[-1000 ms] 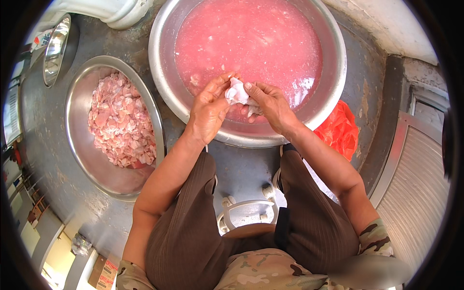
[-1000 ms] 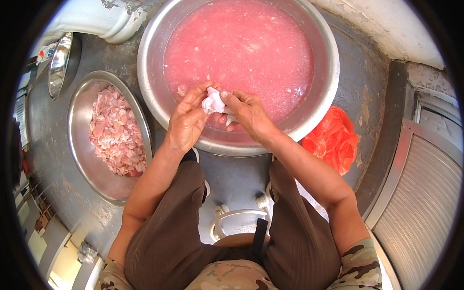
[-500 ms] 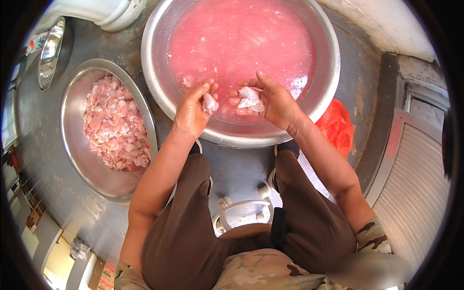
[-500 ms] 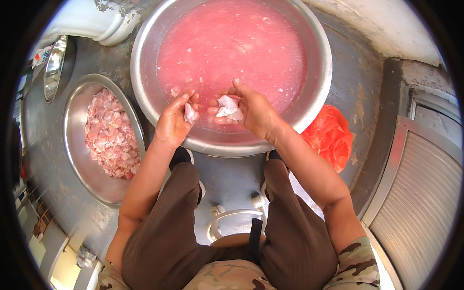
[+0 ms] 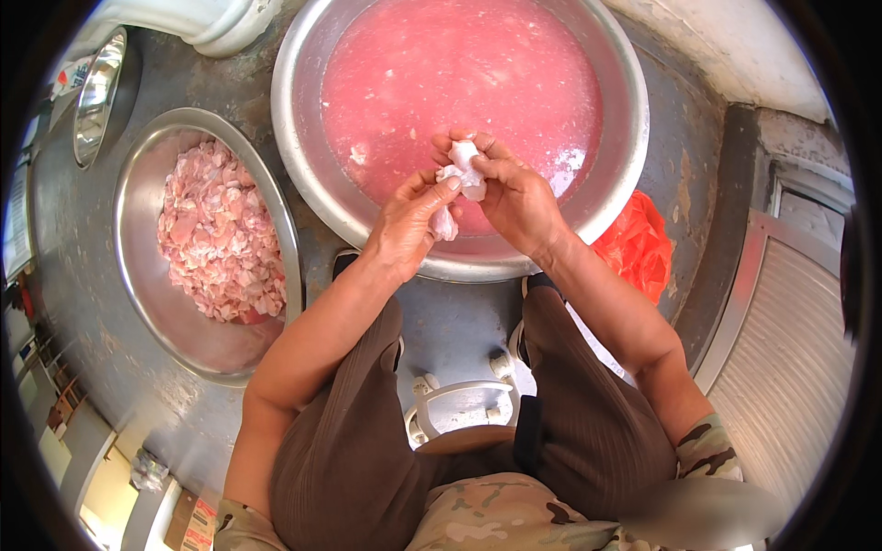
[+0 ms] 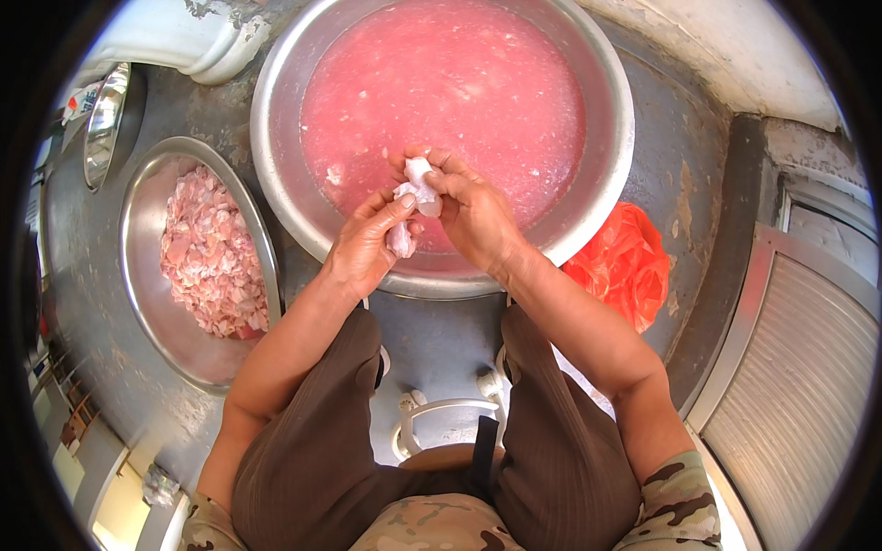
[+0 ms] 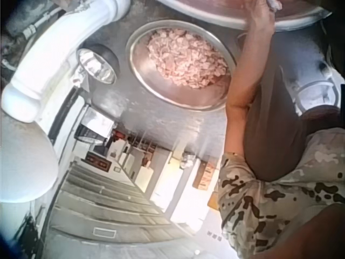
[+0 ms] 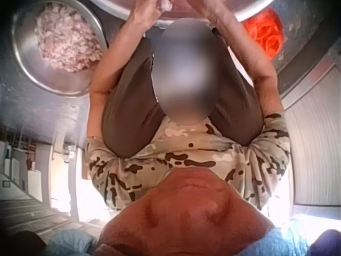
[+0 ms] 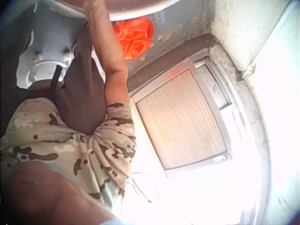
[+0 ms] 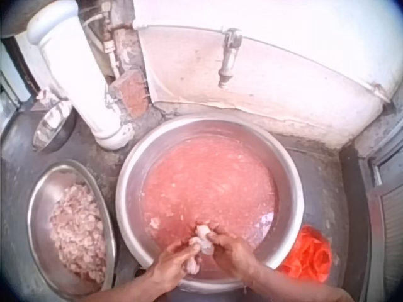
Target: The person repeatedly picks up small pieces of raw meat from a metal bowl, rinses them by hand in a large basin of pink water, and returns them to the bowl. The process continues with multiple pieces handled one at a time.
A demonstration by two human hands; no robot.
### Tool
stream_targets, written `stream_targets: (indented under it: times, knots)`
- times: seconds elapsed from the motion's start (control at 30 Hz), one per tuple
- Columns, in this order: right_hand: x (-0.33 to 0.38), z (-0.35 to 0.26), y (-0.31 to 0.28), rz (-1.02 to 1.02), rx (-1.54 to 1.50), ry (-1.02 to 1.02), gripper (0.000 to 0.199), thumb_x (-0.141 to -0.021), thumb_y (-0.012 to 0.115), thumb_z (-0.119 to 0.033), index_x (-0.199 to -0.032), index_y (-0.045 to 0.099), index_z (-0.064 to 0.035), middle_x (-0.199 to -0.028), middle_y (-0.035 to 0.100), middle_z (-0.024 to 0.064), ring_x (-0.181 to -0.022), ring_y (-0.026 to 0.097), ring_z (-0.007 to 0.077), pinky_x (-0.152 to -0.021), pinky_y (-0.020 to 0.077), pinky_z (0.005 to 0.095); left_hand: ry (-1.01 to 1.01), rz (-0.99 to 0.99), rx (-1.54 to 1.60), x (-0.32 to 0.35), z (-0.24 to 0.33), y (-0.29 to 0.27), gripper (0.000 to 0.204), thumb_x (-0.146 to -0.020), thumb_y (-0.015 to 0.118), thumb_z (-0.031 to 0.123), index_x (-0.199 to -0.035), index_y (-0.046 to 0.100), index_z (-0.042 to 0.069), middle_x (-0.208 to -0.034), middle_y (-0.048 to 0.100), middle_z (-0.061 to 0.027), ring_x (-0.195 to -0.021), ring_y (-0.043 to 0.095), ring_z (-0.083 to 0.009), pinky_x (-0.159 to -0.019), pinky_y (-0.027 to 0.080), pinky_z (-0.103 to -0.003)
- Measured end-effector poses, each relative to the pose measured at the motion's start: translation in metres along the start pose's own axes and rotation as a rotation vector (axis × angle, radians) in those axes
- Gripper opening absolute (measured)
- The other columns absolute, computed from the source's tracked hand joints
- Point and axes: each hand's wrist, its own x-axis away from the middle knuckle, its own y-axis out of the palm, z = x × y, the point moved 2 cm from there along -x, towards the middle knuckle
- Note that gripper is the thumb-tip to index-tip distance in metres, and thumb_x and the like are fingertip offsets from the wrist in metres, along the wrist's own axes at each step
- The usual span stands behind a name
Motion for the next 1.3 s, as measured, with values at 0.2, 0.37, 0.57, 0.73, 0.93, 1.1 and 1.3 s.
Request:
stream_targets:
  times: [0.2, 0.37, 0.57, 0.73, 0.93, 1.1, 1.3]
  knots:
    - [0.003, -0.004, 0.004, 0.014, 0.045, 0.019, 0.042, -0.091, 0.039, -0.009, -0.132, 0.038, -0.0008, -0.134, 0.045, 0.0141, -0.125, 0.042, 0.0224, -0.104, 0.0344, 0.0369, 0.151, -0.057, 0.042, 0.008, 0.009, 0.0, 0.011, -0.087, 0.059, 0.008, -0.096, 0.053, 0.007, -0.091, 0.059, -0.0051, -0.079, 0.056, -0.0122, -0.065, 0.046, -0.028]
    - [0.003, -0.003, 0.001, -0.057, 0.02, 0.002, 0.041, -0.089, 0.043, -0.008, -0.129, 0.042, -0.0017, -0.132, 0.047, 0.0123, -0.122, 0.044, 0.0221, -0.102, 0.0358, 0.0366, 0.245, -0.056, 0.032, 0.013, 0.02, 0.0, 0.01, -0.087, 0.058, 0.006, -0.094, 0.051, 0.007, -0.092, 0.059, -0.0059, -0.083, 0.057, -0.0123, -0.07, 0.047, -0.028]
    - [0.001, -0.004, 0.002, 0.058, 0.252, 0.033, 0.031, -0.091, 0.051, -0.017, -0.119, 0.052, -0.0028, -0.116, 0.057, 0.009, -0.105, 0.054, 0.0182, -0.091, 0.0419, 0.0333, 0.329, -0.052, -0.115, 0.014, 0.028, -0.009, 0.009, -0.087, 0.057, 0.006, -0.094, 0.052, 0.006, -0.091, 0.06, -0.0065, -0.082, 0.057, -0.012, -0.07, 0.047, -0.027]
    - [-0.006, 0.0, 0.004, 0.091, 0.472, -0.035, 0.03, -0.092, 0.055, -0.028, -0.111, 0.057, -0.0043, -0.103, 0.061, 0.0054, -0.093, 0.057, 0.0126, -0.076, 0.0464, 0.0301, 0.323, -0.078, -0.069, 0.018, 0.032, -0.011, 0.01, -0.087, 0.057, 0.007, -0.096, 0.053, 0.005, -0.09, 0.06, -0.0068, -0.08, 0.057, -0.0126, -0.068, 0.048, -0.027]
    - [-0.033, 0.009, -0.013, 0.033, 0.846, 0.004, 0.034, -0.09, 0.057, -0.023, -0.118, 0.055, -0.0032, -0.11, 0.059, 0.0062, -0.096, 0.056, 0.0165, -0.083, 0.0459, 0.0313, 0.445, 0.042, -0.042, 0.041, 0.069, -0.047, 0.015, -0.086, 0.058, 0.007, -0.1, 0.056, 0.004, -0.092, 0.061, -0.0106, -0.078, 0.061, -0.0172, -0.067, 0.053, -0.036]
    - [-0.047, 0.062, -0.044, -0.292, 1.754, -0.145, 0.046, -0.08, 0.061, -0.017, -0.122, 0.051, -0.0021, -0.116, 0.057, 0.0145, -0.1, 0.055, 0.0296, -0.092, 0.0431, 0.037, 0.792, 0.682, -0.928, 0.106, 0.161, -0.133, 0.023, -0.083, 0.054, 0.005, -0.106, 0.058, 0.003, -0.106, 0.061, -0.0105, -0.092, 0.06, -0.0182, -0.079, 0.048, -0.029]
    - [-0.059, 0.052, -0.034, -0.521, 1.592, 0.312, 0.049, -0.071, 0.061, -0.014, -0.118, 0.056, -0.0047, -0.116, 0.057, 0.0175, -0.103, 0.056, 0.0302, -0.091, 0.0443, 0.0344, 0.882, 0.927, -1.369, 0.101, 0.148, -0.11, 0.033, -0.084, 0.053, 0.008, -0.117, 0.055, 0.004, -0.118, 0.058, -0.0102, -0.106, 0.055, -0.0194, -0.088, 0.045, -0.031]
